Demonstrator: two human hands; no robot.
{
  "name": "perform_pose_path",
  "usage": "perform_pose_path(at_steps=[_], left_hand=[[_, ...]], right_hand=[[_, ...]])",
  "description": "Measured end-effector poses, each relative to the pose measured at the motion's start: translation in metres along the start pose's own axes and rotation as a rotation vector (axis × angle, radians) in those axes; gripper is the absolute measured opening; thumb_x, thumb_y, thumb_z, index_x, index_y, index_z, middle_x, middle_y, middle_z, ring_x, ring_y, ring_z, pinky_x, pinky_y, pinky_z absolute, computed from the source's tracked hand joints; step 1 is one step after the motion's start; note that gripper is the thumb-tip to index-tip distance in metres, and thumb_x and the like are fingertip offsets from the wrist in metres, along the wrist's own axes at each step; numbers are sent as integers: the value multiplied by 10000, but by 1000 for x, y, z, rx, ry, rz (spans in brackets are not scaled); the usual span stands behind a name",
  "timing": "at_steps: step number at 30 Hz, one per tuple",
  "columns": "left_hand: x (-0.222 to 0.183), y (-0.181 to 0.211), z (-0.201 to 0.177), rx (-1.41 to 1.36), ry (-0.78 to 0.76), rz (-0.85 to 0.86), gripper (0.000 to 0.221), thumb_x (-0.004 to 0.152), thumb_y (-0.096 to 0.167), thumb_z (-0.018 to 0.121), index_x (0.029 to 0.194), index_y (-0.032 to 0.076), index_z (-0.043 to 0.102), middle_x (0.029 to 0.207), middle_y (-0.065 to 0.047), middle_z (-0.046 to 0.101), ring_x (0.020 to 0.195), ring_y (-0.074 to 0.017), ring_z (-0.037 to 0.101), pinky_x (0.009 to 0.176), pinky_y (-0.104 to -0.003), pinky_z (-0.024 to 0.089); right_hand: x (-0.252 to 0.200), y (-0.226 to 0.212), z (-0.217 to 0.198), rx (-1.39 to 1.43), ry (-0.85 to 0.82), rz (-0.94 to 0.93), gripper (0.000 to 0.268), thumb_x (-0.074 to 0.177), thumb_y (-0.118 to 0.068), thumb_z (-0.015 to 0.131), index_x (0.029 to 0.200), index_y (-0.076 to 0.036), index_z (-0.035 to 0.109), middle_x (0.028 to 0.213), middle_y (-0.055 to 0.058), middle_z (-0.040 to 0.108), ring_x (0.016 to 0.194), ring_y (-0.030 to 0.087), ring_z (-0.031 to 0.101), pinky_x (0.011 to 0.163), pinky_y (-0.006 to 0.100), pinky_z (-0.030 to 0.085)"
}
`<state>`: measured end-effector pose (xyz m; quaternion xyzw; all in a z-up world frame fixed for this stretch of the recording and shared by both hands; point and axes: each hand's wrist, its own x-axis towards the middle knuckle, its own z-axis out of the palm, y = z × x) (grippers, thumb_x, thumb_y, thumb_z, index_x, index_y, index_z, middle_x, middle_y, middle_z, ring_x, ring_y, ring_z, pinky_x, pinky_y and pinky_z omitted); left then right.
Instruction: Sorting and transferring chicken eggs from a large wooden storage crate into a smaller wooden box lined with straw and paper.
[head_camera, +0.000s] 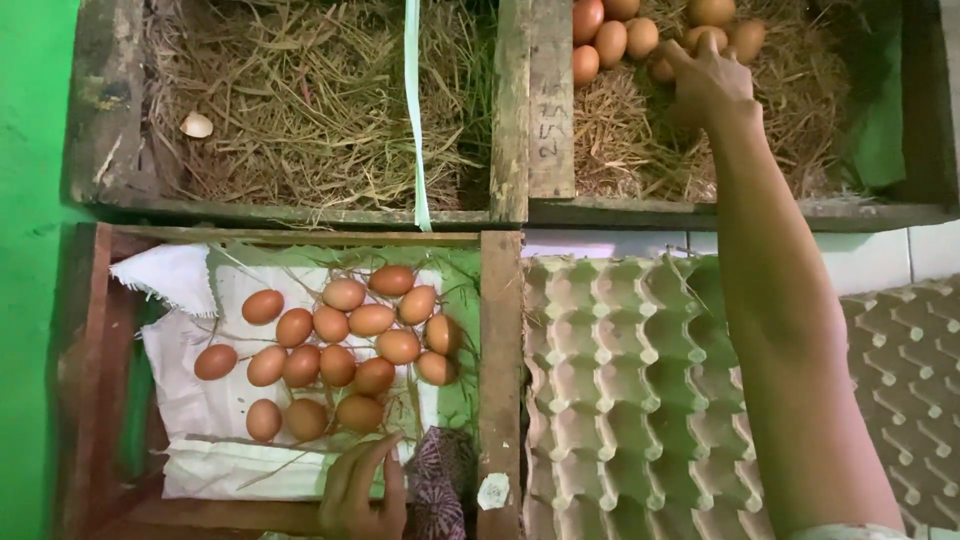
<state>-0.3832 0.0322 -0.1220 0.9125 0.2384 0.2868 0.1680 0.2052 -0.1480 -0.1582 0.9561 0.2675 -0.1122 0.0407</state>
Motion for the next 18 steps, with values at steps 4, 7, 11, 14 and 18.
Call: perform_pose_path(at_steps=[4, 7, 11, 14, 18], left_hand=[[-2, 0, -3, 12, -36, -19, 145, 933, 105, 684, 988, 182, 794, 976, -18, 750, 877, -184, 708, 832, -350, 599], [-10, -5, -2, 9, -71, -75, 152, 936, 128, 678, 1007, 192, 796, 1007, -28, 743, 909, -202, 710, 868, -373, 602], [-9, -6, 0, 28, -57, -79, 152, 918, 123, 694, 987, 203, 804, 1007, -27, 742, 910, -204, 712, 876, -378, 604], [-9, -5, -1, 25, -51, -73, 178, 920, 117, 678, 991, 222, 802, 996, -9, 734, 901, -190, 712, 873, -356, 596], [-6, -2, -2, 13, -35, -59, 160, 916, 78, 695, 950, 190, 804, 987, -20, 747, 897, -191, 719, 856, -349, 599]], right_hand=[[3, -2, 2, -27, -7, -6, 704, 850, -150, 805, 1434, -164, 412, 1265, 289, 442, 1028, 582, 568, 736, 654, 589], [6, -5, 4, -81, -14, 9, 617, 932, -142, 653, 1495, -244, 424, 1302, 300, 465, 882, 570, 669, 672, 622, 597], [11, -4, 12, -145, -10, 27, 437, 1017, -203, 571, 1440, -255, 472, 1226, 299, 565, 1014, 517, 627, 719, 586, 603], [10, -3, 12, -108, -2, 57, 513, 986, -203, 625, 1469, -287, 473, 1317, 306, 483, 1066, 531, 584, 753, 603, 592], [1, 8, 9, 14, 97, 86, 590, 912, -174, 734, 1440, -137, 473, 1261, 305, 470, 993, 557, 611, 720, 650, 570]])
